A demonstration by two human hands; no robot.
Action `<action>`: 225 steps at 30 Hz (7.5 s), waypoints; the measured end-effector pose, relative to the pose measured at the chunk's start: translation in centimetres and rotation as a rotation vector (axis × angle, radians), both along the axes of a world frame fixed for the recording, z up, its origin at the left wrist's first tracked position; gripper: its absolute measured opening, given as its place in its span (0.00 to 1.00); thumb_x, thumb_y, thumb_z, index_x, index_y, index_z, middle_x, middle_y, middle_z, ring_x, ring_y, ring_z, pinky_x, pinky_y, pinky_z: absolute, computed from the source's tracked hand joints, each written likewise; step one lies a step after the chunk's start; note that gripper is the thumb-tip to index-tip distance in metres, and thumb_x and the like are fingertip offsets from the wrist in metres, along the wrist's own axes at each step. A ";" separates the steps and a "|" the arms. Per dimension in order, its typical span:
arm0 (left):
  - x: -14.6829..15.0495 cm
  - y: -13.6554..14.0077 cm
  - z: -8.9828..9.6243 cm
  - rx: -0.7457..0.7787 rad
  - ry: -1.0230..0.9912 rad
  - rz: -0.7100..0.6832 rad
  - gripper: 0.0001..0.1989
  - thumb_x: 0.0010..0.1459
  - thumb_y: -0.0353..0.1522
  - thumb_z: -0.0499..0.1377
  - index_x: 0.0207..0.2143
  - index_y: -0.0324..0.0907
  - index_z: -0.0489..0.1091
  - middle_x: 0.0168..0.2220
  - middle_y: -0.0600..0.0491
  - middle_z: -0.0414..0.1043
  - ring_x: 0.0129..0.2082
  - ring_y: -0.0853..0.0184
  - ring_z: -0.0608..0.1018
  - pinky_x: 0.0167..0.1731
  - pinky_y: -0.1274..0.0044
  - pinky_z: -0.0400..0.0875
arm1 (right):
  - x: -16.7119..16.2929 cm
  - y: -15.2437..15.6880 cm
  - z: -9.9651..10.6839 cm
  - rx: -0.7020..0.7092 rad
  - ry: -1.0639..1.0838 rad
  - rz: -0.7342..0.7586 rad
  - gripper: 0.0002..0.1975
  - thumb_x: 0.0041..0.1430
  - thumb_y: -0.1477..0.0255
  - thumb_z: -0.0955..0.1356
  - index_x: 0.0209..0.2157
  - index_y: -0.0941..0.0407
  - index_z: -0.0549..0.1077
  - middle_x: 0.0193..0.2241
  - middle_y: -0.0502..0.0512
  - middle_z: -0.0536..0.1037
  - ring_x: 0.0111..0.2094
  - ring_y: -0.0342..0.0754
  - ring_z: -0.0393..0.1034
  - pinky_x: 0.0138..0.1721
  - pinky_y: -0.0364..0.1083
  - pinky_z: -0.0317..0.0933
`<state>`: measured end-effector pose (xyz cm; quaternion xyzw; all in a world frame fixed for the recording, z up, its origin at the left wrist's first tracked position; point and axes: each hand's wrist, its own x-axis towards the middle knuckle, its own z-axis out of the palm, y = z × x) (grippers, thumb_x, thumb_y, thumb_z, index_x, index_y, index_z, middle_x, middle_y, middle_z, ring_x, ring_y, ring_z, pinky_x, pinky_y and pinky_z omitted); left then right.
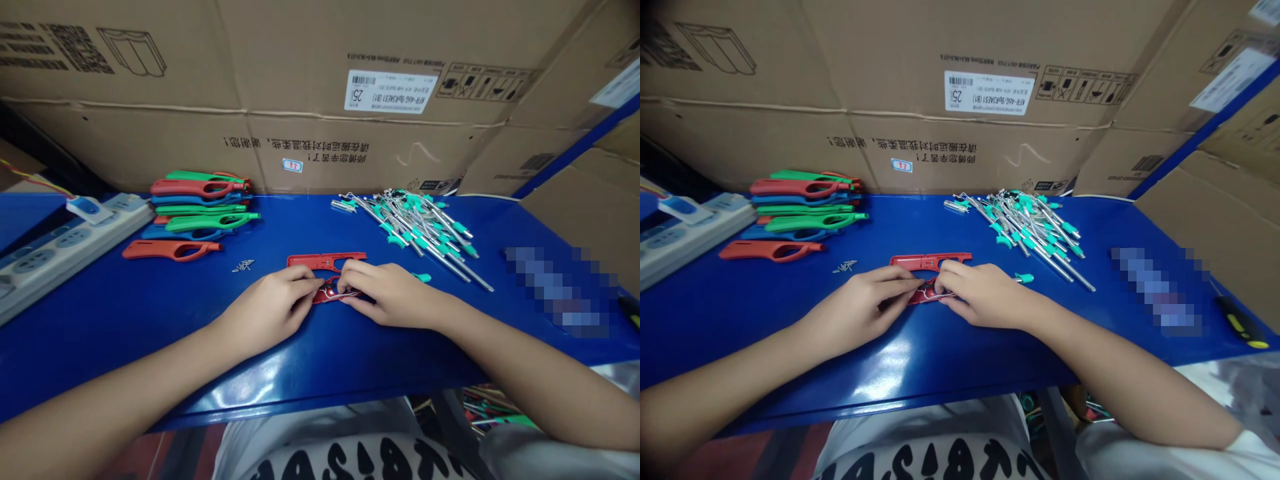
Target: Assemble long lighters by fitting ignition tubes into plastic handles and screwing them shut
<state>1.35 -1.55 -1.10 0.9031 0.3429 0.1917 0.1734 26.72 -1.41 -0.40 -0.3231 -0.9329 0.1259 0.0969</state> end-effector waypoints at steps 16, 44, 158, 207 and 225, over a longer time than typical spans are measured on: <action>0.0 0.3 -0.2 0.024 -0.030 0.026 0.10 0.69 0.28 0.55 0.43 0.39 0.77 0.40 0.49 0.77 0.41 0.62 0.80 0.43 0.70 0.76 | -0.1 0.3 0.3 -0.055 0.006 -0.035 0.06 0.70 0.68 0.63 0.41 0.55 0.69 0.39 0.51 0.74 0.33 0.43 0.67 0.30 0.43 0.53; 0.6 -1.9 1.5 0.053 0.223 0.040 0.15 0.68 0.30 0.56 0.54 0.39 0.73 0.44 0.45 0.75 0.42 0.56 0.80 0.38 0.66 0.79 | 0.2 0.6 0.3 -0.137 0.120 0.031 0.06 0.68 0.71 0.65 0.43 0.52 0.74 0.45 0.53 0.75 0.40 0.45 0.71 0.36 0.44 0.60; 2.2 -1.3 0.3 0.076 0.021 0.004 0.07 0.67 0.34 0.58 0.40 0.42 0.75 0.38 0.52 0.78 0.39 0.63 0.78 0.39 0.71 0.68 | 0.6 0.3 2.1 -0.385 0.100 -0.068 0.01 0.63 0.76 0.68 0.38 0.57 0.71 0.35 0.51 0.71 0.27 0.40 0.59 0.30 0.42 0.55; 2.6 -1.7 -0.3 0.316 0.111 -0.006 0.10 0.70 0.33 0.54 0.35 0.40 0.71 0.33 0.53 0.77 0.32 0.65 0.77 0.33 0.73 0.64 | -0.1 0.2 1.7 -0.328 0.085 -0.075 0.03 0.64 0.73 0.69 0.37 0.57 0.70 0.33 0.50 0.69 0.28 0.42 0.60 0.32 0.43 0.55; 2.3 -1.6 -0.3 0.281 0.058 -0.018 0.08 0.68 0.33 0.56 0.37 0.40 0.72 0.34 0.53 0.78 0.34 0.64 0.78 0.33 0.73 0.67 | -0.2 0.3 1.4 -0.411 0.098 -0.145 0.06 0.63 0.72 0.70 0.37 0.57 0.69 0.25 0.44 0.64 0.25 0.41 0.59 0.32 0.43 0.54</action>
